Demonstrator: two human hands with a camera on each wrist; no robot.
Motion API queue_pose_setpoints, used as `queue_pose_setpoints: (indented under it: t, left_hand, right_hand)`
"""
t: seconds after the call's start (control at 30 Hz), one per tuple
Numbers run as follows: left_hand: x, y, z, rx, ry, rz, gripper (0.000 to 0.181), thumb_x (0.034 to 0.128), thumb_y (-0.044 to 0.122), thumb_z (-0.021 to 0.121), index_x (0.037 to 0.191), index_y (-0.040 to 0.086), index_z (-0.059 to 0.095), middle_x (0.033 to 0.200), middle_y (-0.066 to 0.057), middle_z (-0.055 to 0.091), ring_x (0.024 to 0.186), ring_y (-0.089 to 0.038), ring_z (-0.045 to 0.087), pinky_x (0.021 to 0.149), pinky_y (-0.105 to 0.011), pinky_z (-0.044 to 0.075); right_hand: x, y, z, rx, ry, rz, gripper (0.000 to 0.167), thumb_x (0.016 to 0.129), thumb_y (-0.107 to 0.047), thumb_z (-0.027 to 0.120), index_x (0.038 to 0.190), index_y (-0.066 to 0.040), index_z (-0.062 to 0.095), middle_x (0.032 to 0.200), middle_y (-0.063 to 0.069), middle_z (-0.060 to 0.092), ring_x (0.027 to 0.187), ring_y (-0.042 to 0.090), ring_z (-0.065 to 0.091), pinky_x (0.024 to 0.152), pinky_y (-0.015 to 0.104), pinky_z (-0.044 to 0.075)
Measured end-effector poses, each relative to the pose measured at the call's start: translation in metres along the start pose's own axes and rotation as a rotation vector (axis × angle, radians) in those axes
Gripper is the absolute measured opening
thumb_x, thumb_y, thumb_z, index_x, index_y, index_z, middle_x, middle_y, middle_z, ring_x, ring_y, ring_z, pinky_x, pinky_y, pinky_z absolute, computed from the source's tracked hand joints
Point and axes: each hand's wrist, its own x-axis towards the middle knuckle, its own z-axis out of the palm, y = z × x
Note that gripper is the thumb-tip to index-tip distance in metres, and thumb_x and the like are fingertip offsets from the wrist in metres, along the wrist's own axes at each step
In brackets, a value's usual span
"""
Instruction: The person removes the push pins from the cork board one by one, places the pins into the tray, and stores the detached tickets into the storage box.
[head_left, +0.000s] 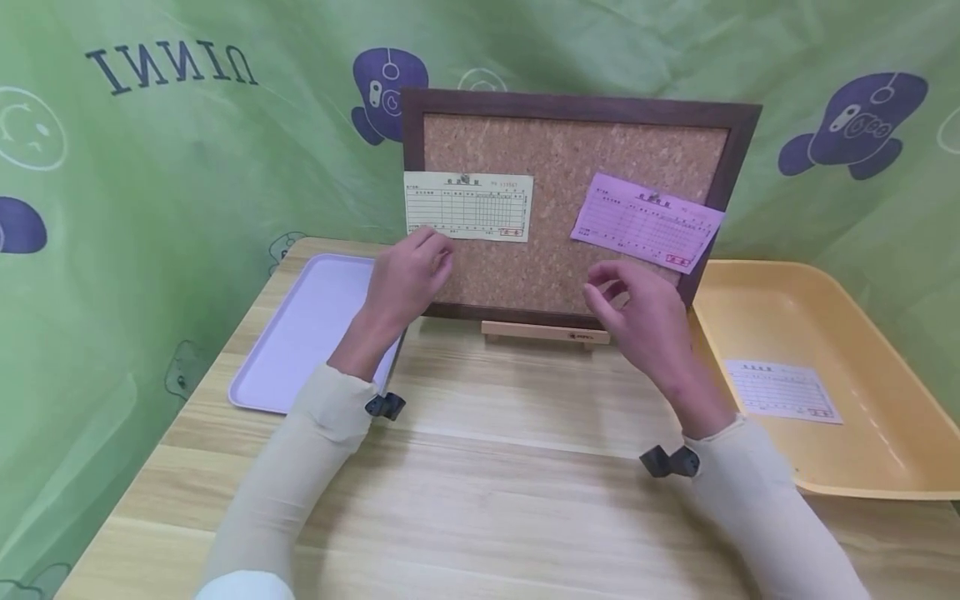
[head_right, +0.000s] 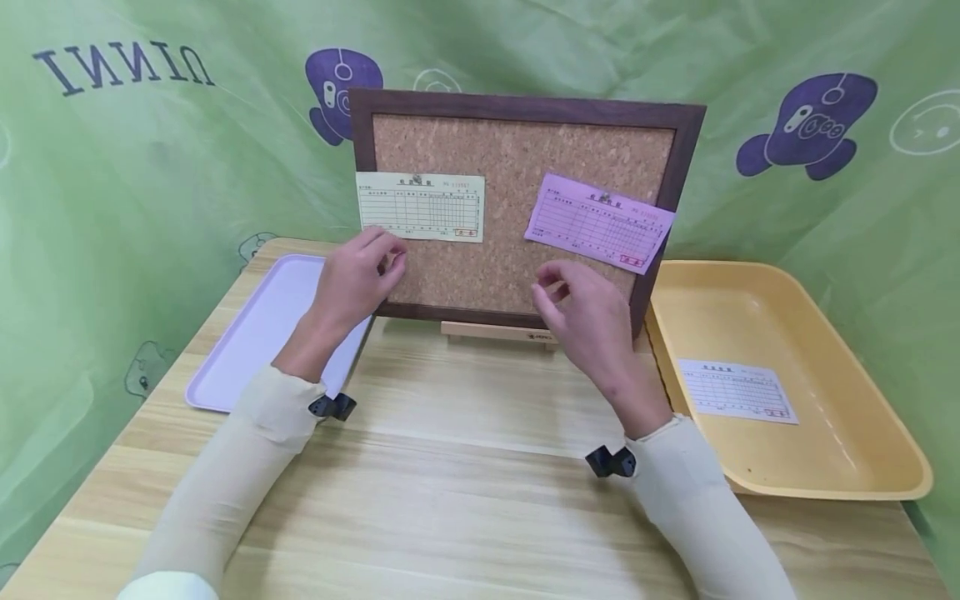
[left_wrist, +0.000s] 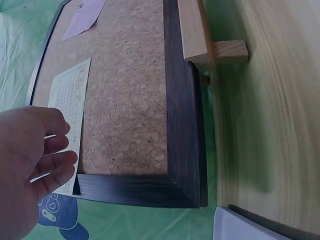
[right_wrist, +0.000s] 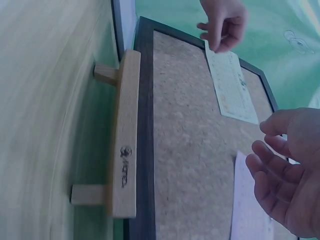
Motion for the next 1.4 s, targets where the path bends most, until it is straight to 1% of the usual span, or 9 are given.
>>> queue_pose_setpoints:
  t: [0.1, 0.27, 0.4, 0.53, 0.63, 0.77, 1.0, 1.2, 1.4]
  left_hand:
    - [0.008, 0.001, 0.002, -0.004, 0.013, 0.001, 0.007, 0.0943, -0.001, 0.065, 0.096, 0.001, 0.072, 0.09, -0.008, 0.066, 0.068, -0.02, 0.061, 0.055, -0.03, 0.05]
    - [0.021, 0.002, 0.004, -0.031, 0.065, -0.02, 0.009, 0.0935, -0.004, 0.064, 0.095, -0.001, 0.071, 0.092, -0.01, 0.066, 0.068, -0.022, 0.062, 0.057, -0.032, 0.051]
    - [0.031, 0.004, 0.007, -0.045, 0.087, -0.019, 0.008, 0.094, -0.002, 0.065, 0.098, 0.0, 0.072, 0.093, -0.01, 0.065, 0.066, -0.022, 0.061, 0.057, -0.033, 0.051]
    - [0.038, 0.005, 0.008, -0.048, 0.093, -0.023, 0.007, 0.0952, 0.002, 0.067, 0.1, 0.0, 0.071, 0.096, -0.011, 0.065, 0.067, -0.023, 0.061, 0.057, -0.034, 0.051]
    - [0.042, 0.005, 0.009, -0.051, 0.118, -0.038, 0.007, 0.0959, 0.003, 0.067, 0.101, 0.0, 0.071, 0.097, -0.012, 0.065, 0.07, -0.024, 0.062, 0.059, -0.036, 0.052]
    - [0.05, 0.005, 0.011, -0.049, 0.166, -0.039, 0.011, 0.097, 0.003, 0.067, 0.106, -0.001, 0.071, 0.101, -0.013, 0.065, 0.077, -0.026, 0.065, 0.064, -0.038, 0.055]
    - [0.059, 0.004, 0.018, -0.029, 0.241, -0.056, 0.015, 0.0973, 0.003, 0.065, 0.109, -0.003, 0.071, 0.107, -0.017, 0.065, 0.09, -0.029, 0.066, 0.07, -0.041, 0.057]
    - [0.062, 0.002, 0.022, -0.018, 0.245, -0.086, 0.014, 0.0977, 0.006, 0.066, 0.108, -0.002, 0.072, 0.104, -0.015, 0.065, 0.089, -0.028, 0.066, 0.071, -0.04, 0.058]
    - [0.063, 0.0, 0.025, -0.002, 0.249, -0.092, 0.014, 0.0974, 0.004, 0.064, 0.108, -0.002, 0.072, 0.103, -0.015, 0.065, 0.085, -0.028, 0.066, 0.067, -0.04, 0.057]
  right_hand:
    - [0.01, -0.002, 0.009, 0.044, 0.018, -0.007, 0.017, 0.098, -0.011, 0.071, 0.112, -0.002, 0.071, 0.103, 0.011, 0.072, 0.089, 0.026, 0.068, 0.079, 0.044, 0.055]
    - [0.025, -0.009, 0.026, 0.118, 0.014, 0.044, 0.019, 0.098, -0.014, 0.071, 0.113, -0.002, 0.071, 0.106, 0.011, 0.072, 0.092, 0.026, 0.068, 0.084, 0.042, 0.056]
    - [0.036, -0.012, 0.038, 0.092, 0.041, 0.034, 0.021, 0.098, -0.014, 0.071, 0.115, -0.003, 0.069, 0.106, 0.01, 0.072, 0.091, 0.023, 0.068, 0.082, 0.038, 0.056]
    - [0.047, -0.011, 0.046, 0.012, 0.094, -0.041, 0.027, 0.098, -0.015, 0.071, 0.121, -0.003, 0.067, 0.107, 0.011, 0.07, 0.091, 0.023, 0.066, 0.079, 0.037, 0.056]
    - [0.054, -0.013, 0.051, -0.038, 0.117, -0.073, 0.033, 0.097, -0.019, 0.073, 0.126, -0.006, 0.065, 0.105, 0.01, 0.065, 0.086, 0.022, 0.062, 0.071, 0.035, 0.052]
    - [0.063, -0.016, 0.054, -0.055, 0.115, -0.063, 0.042, 0.096, -0.023, 0.075, 0.134, -0.011, 0.061, 0.106, 0.009, 0.057, 0.081, 0.021, 0.055, 0.065, 0.033, 0.046]
    - [0.078, -0.021, 0.056, -0.08, 0.095, -0.022, 0.049, 0.098, -0.027, 0.071, 0.143, -0.014, 0.056, 0.116, 0.01, 0.055, 0.088, 0.022, 0.054, 0.071, 0.035, 0.047]
    - [0.09, -0.024, 0.056, -0.065, 0.104, -0.011, 0.054, 0.1, -0.025, 0.069, 0.151, -0.018, 0.052, 0.116, 0.01, 0.054, 0.086, 0.02, 0.053, 0.069, 0.033, 0.046]
    - [0.098, -0.026, 0.055, -0.066, 0.104, -0.031, 0.054, 0.101, -0.021, 0.067, 0.152, -0.021, 0.051, 0.118, 0.011, 0.055, 0.085, 0.021, 0.055, 0.067, 0.033, 0.047]
